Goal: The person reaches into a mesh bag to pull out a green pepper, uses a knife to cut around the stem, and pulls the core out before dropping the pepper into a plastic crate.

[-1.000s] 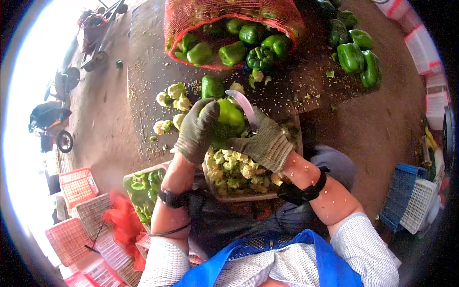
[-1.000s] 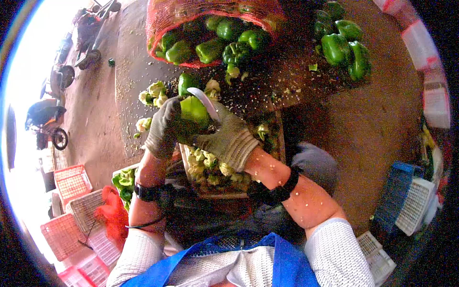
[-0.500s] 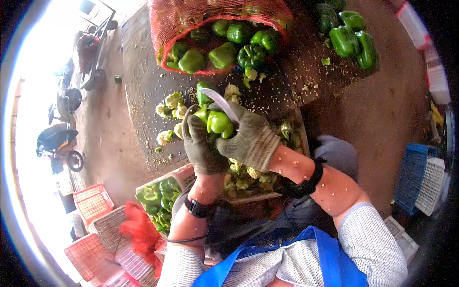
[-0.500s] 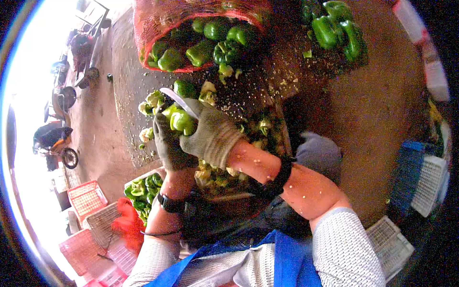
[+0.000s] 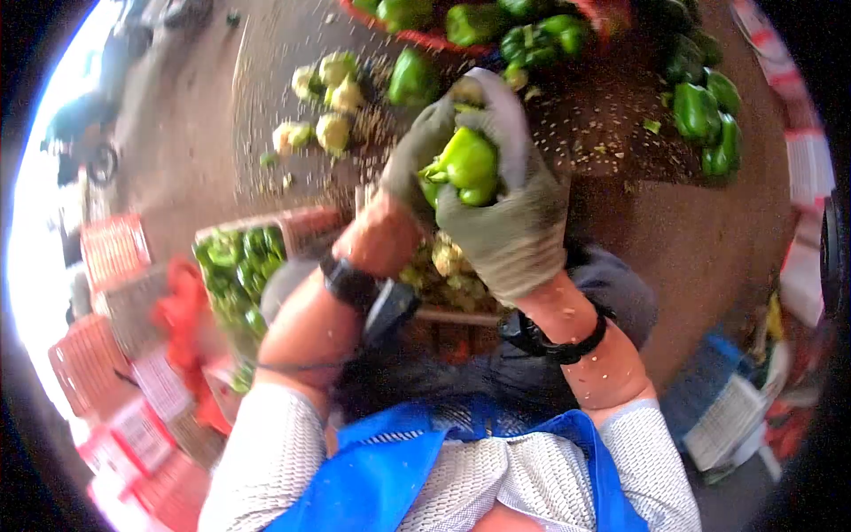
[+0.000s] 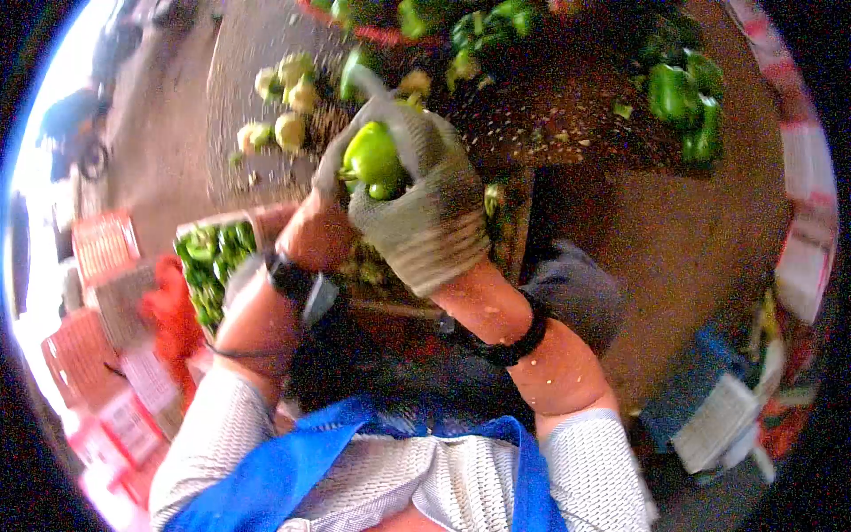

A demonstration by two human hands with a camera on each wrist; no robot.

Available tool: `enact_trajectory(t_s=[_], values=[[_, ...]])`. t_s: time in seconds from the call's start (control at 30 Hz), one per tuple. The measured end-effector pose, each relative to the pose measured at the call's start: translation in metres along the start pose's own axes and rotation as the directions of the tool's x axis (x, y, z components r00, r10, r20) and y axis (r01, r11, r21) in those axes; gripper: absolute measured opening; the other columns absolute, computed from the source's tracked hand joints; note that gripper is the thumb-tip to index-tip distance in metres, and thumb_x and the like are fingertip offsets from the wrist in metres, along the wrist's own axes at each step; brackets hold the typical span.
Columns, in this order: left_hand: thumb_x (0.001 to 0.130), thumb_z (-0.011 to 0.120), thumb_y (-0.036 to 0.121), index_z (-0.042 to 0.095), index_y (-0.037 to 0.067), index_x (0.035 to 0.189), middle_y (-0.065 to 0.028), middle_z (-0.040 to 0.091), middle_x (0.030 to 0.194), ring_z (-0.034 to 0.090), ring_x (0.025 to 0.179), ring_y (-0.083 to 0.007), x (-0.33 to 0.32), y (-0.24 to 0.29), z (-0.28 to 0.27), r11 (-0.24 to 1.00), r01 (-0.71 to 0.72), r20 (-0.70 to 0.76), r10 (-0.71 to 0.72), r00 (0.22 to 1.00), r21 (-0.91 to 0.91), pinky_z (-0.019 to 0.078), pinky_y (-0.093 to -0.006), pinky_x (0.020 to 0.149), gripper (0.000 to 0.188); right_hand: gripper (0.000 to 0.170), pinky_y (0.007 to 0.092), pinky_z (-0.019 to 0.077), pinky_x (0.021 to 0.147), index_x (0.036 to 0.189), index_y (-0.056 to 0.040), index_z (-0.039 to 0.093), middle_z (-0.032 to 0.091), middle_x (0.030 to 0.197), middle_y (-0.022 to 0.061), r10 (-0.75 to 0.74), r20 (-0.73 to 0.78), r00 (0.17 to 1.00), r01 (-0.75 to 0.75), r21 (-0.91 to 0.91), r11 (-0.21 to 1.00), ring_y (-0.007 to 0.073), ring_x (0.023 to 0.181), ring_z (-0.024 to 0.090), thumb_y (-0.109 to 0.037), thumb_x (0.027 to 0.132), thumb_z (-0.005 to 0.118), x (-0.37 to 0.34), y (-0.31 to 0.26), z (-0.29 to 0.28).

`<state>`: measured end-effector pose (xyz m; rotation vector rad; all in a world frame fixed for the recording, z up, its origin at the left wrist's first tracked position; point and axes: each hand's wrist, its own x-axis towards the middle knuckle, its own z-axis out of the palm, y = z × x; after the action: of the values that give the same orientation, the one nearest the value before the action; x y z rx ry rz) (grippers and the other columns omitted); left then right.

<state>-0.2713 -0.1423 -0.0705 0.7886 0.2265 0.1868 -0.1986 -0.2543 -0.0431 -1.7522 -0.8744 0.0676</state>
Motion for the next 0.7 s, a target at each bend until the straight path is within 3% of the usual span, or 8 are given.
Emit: enact_trajectory(t_s=[0.1, 0.17, 0.23, 0.27, 0.33, 0.37, 0.5, 0.7], values=[[0.104, 0.047, 0.031, 0.056, 0.013, 0.124, -0.0015, 0.065, 0.112, 0.064, 0.099, -0.0156, -0.020, -0.017, -0.013, 0.978, 0.030, -0.005, -0.031, 0.999, -0.205, 0.0536, -0.0308, 0.086, 0.029, 0.058, 0.0419, 0.0499, 0.094, 0.121, -0.0086, 0.058, 0.061, 0.114, 0.0168, -0.122, 0.138, 0.983, 0.117, 0.041, 0.992, 0.0379, 0.104, 0.060, -0.010, 0.065, 0.074, -0.006, -0.016, 0.004], [0.104, 0.046, 0.033, 0.060, 0.013, 0.119, -0.0035, 0.068, 0.105, 0.066, 0.094, -0.0179, -0.002, -0.012, -0.022, 0.864, 0.150, 0.045, -0.147, 0.988, -0.480, 0.0548, -0.0310, 0.083, 0.028, 0.057, 0.0393, 0.0492, 0.095, 0.121, -0.0089, 0.058, 0.060, 0.117, 0.0145, -0.028, 0.211, 0.977, 0.003, 0.120, 0.993, 0.0346, 0.107, 0.061, -0.010, 0.067, 0.073, -0.002, -0.014, 0.003], [0.101, 0.051, 0.041, 0.062, 0.012, 0.110, -0.0082, 0.069, 0.096, 0.067, 0.083, -0.0229, 0.023, 0.001, -0.028, 0.827, 0.215, 0.002, -0.251, 0.968, -0.520, 0.0565, -0.0343, 0.076, 0.032, 0.060, 0.0351, 0.0485, 0.096, 0.127, -0.0060, 0.053, 0.056, 0.125, 0.0121, 0.173, 0.279, 0.945, -0.247, 0.254, 0.935, 0.0295, 0.107, 0.062, -0.010, 0.070, 0.071, 0.004, -0.006, -0.006], [0.099, 0.051, 0.050, 0.062, 0.011, 0.106, -0.0089, 0.068, 0.093, 0.066, 0.079, -0.0224, 0.026, 0.012, -0.019, 0.834, 0.089, -0.199, -0.231, 0.952, -0.544, 0.0557, -0.0335, 0.068, 0.041, 0.065, 0.0348, 0.0498, 0.093, 0.132, -0.0063, 0.045, 0.058, 0.123, 0.0116, 0.210, 0.255, 0.944, -0.279, 0.274, 0.920, 0.0277, 0.104, 0.063, -0.012, 0.073, 0.071, 0.009, -0.001, -0.012], [0.096, 0.050, 0.057, 0.062, 0.010, 0.107, -0.0108, 0.069, 0.096, 0.067, 0.081, -0.0236, 0.024, 0.021, -0.061, 0.807, 0.145, -0.029, -0.197, 0.980, -0.573, 0.0566, -0.0348, 0.065, 0.049, 0.078, 0.0342, 0.0524, 0.088, 0.142, -0.0067, 0.028, 0.060, 0.118, 0.0106, 0.266, 0.211, 0.941, -0.324, 0.325, 0.889, 0.0240, 0.099, 0.064, -0.016, 0.078, 0.071, 0.017, 0.013, -0.023], [0.094, 0.049, 0.062, 0.061, 0.010, 0.111, -0.0126, 0.069, 0.100, 0.067, 0.084, -0.0247, 0.020, 0.031, -0.065, 0.836, 0.074, -0.084, -0.142, 0.986, -0.543, 0.0575, -0.0359, 0.064, 0.056, 0.085, 0.0339, 0.0537, 0.085, 0.147, -0.0070, 0.019, 0.062, 0.116, 0.0102, 0.300, 0.195, 0.934, -0.354, 0.370, 0.859, 0.0222, 0.097, 0.064, -0.018, 0.080, 0.071, 0.017, 0.018, -0.028], [0.088, 0.048, 0.073, 0.059, 0.014, 0.120, -0.0144, 0.064, 0.117, 0.065, 0.103, -0.0315, -0.003, 0.074, -0.057, 0.851, -0.137, -0.226, 0.022, 0.974, -0.507, 0.0570, -0.0470, 0.082, 0.068, 0.062, 0.0271, 0.0529, 0.052, 0.133, -0.0070, 0.047, 0.066, 0.104, 0.0060, 0.493, 0.416, 0.764, -0.645, 0.495, 0.582, 0.0155, 0.068, 0.065, -0.028, 0.080, 0.070, 0.007, -0.007, -0.045], [0.096, 0.055, 0.050, 0.054, 0.010, 0.128, -0.0138, 0.064, 0.116, 0.065, 0.104, -0.0315, -0.110, 0.142, -0.065, 0.907, -0.364, -0.272, 0.304, 0.913, -0.211, 0.0579, -0.0469, 0.081, 0.051, 0.067, 0.0328, 0.0581, 0.074, 0.130, -0.0044, 0.051, 0.062, 0.111, 0.0035, 0.331, 0.345, 0.878, -0.478, 0.644, 0.597, 0.0174, 0.095, 0.064, -0.034, 0.075, 0.077, -0.019, -0.037, -0.022]])
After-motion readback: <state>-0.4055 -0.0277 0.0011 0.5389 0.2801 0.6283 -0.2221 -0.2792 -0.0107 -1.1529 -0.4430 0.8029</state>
